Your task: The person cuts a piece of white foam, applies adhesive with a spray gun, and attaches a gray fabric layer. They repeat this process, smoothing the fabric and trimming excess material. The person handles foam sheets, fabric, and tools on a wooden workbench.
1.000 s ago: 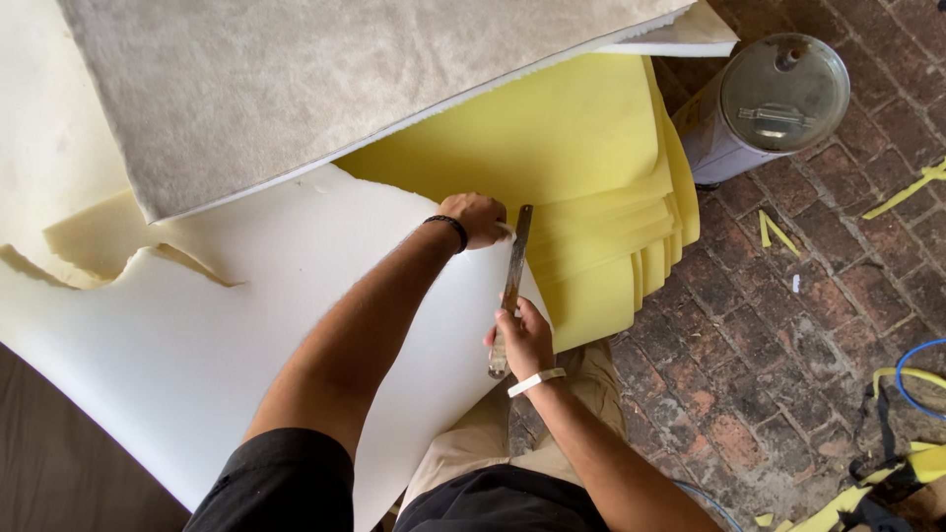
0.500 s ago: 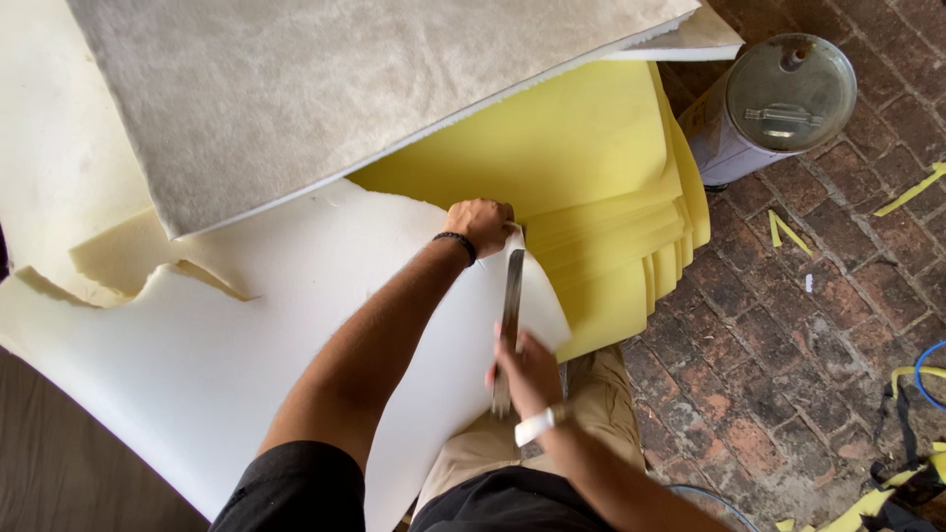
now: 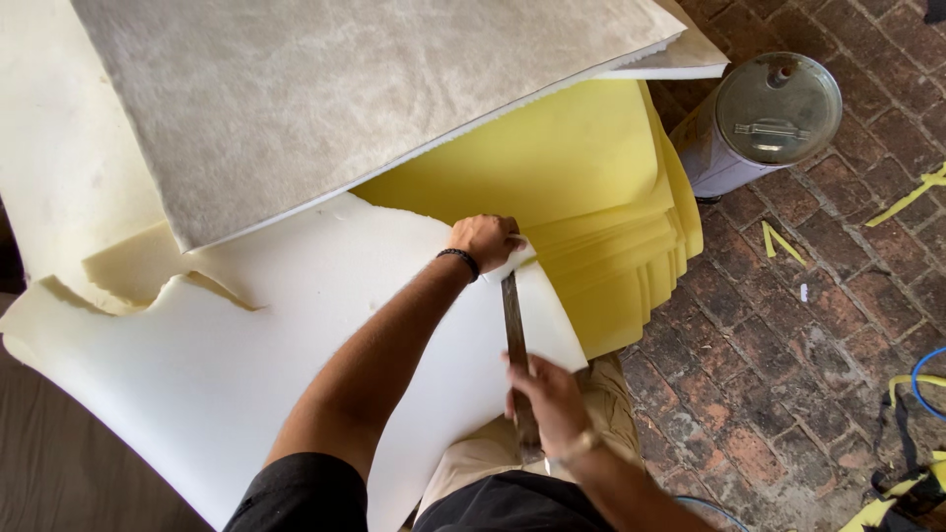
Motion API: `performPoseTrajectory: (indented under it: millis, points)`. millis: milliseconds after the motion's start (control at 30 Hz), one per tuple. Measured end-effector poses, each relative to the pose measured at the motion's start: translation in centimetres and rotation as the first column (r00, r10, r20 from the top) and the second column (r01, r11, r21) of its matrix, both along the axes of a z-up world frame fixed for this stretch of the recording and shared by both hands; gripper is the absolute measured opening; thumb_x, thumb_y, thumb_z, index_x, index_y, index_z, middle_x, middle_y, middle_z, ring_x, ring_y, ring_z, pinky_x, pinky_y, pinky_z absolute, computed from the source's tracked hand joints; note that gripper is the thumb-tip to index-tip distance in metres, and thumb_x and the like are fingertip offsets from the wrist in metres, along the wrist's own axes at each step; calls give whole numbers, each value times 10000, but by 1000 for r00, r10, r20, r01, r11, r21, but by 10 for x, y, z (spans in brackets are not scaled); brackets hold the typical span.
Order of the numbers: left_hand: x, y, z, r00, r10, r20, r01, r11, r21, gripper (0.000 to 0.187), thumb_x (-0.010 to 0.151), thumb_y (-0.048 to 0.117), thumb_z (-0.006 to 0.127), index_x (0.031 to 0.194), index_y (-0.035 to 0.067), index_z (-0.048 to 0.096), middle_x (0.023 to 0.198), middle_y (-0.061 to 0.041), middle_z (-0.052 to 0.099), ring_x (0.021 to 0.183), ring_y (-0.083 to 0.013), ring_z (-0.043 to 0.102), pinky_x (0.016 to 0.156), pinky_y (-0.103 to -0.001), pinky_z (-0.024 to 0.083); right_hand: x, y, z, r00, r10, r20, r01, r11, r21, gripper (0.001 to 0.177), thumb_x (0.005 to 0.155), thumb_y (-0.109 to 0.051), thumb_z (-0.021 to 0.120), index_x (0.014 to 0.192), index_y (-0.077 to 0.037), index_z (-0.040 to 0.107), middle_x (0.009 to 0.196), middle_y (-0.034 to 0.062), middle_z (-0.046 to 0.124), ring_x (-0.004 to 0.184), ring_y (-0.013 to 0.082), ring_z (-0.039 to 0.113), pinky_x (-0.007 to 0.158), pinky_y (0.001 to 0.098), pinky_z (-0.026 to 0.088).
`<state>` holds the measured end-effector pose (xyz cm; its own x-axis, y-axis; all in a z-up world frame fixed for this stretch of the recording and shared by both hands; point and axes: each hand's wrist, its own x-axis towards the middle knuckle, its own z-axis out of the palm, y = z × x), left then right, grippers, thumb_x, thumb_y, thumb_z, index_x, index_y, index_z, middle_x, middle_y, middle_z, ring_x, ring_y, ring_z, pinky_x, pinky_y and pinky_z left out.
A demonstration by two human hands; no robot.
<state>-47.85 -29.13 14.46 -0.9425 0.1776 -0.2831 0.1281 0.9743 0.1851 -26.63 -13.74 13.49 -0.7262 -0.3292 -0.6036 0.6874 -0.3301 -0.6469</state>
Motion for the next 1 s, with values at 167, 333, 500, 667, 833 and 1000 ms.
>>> performPoseTrajectory:
  millis: [167,333,500,667,833,1000]
  points:
    - [9,2,-9,1000,4,-21,-4,1000,4,240,894,397,720,1008,193,775,943,-43,763,916,-249,704,774,-415,547,-42,-7,-10,998,-20,-67,14,996,-93,332,849,-259,765,1079,-19,761,636,33,642,520,143,603,498,266,473]
    - [2,2,0,997,76,-22,-76,996,-34,260,964,420,671,1048,193,766,973,-44,760,918,-229,722,782,-396,568,13,31,10,993,113,15,-111,990,-86,448,838,-305,721,1196,-37,708,688,4,651,547,144,637,503,301,543]
    - [11,10,9,995,100,-17,-98,991,92,273,924,411,708,1090,205,778,1033,-27,766,971,-237,699,818,-404,547,-27,30,2,988,143,54,-139,988,-74,357,917,-289,762,1116,-6,675,658,18,641,509,119,572,431,270,448]
    - [9,3,19,985,173,26,-174,967,183,327,885,411,726,1144,217,769,1085,-6,769,1012,-205,704,864,-382,551,-41,39,2,987,153,-54,-159,979,-127,290,951,-246,666,1162,-51,704,635,18,660,456,89,550,395,242,434]
    - [-3,-10,15,896,434,95,-416,745,521,356,903,378,742,1134,107,759,1056,-82,782,934,-211,746,844,-344,576,-9,76,9,998,57,-32,-60,994,-92,234,931,-131,547,1143,-81,633,778,127,723,601,197,686,536,332,563]
    - [-13,-28,-16,682,653,329,-589,225,776,347,918,320,746,1068,8,755,963,-118,780,830,-193,729,772,-324,582,-21,87,-2,990,-22,-136,24,1000,14,160,925,-81,576,1070,-38,630,861,131,726,732,209,695,685,370,595]
